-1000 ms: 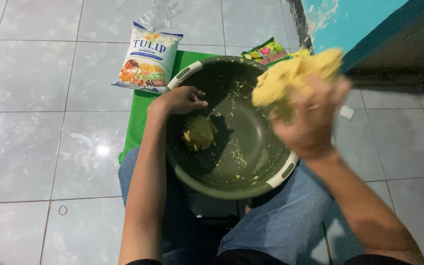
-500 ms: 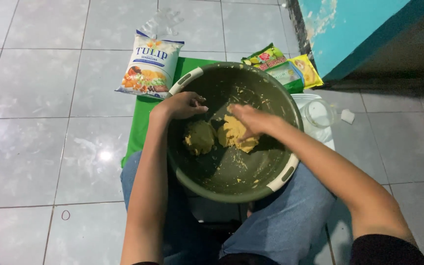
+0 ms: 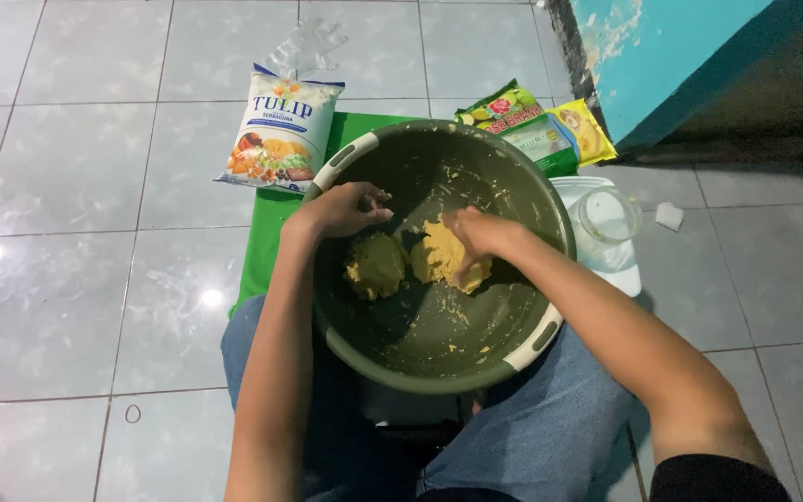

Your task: Kneading and mixing dough by hand in a large bowl on a low table.

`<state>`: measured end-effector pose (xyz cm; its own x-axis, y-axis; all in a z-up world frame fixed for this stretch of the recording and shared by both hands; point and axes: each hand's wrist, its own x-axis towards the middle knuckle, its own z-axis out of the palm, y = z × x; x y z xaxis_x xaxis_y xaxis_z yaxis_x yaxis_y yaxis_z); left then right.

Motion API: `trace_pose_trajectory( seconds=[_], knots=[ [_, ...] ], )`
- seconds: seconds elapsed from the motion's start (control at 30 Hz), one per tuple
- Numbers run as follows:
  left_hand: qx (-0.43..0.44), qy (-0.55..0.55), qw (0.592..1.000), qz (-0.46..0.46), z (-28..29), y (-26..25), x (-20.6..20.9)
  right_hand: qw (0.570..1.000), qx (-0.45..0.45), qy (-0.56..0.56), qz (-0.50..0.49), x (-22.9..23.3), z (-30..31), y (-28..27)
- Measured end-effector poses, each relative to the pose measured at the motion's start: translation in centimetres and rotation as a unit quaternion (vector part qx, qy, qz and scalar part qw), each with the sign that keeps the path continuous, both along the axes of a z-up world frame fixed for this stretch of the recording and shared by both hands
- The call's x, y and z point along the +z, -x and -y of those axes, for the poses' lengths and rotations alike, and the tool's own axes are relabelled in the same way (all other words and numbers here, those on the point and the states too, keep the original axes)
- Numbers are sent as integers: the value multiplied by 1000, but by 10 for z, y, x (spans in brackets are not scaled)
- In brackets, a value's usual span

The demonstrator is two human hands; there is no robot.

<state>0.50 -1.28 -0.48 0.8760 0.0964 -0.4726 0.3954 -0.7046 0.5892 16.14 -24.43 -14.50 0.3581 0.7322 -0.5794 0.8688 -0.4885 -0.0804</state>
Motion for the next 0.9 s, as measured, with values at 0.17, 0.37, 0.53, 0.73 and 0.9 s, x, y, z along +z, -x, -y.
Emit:
trace_pose_trajectory(
  seconds=[0.17,0.37,0.53,0.73,0.9],
  knots=[
    [-4,-10,1000,-9,7,0,-12,992,-33,-116,-29,67,-12,40],
    [-58,-46,997,-14,2,-3,-51,988,66,-142,6,27,-3,35],
    [-81,-49,995,-7,1,-7,-79,972,30,-226,-50,33,-3,15],
    [-89,-47,995,-14,2,-2,-64,866,-16,-483,-129,22,11,-4],
    [-102,-68,991,-44,1,-11,-66,930,-52,-333,-149,29,16,11]
  ],
)
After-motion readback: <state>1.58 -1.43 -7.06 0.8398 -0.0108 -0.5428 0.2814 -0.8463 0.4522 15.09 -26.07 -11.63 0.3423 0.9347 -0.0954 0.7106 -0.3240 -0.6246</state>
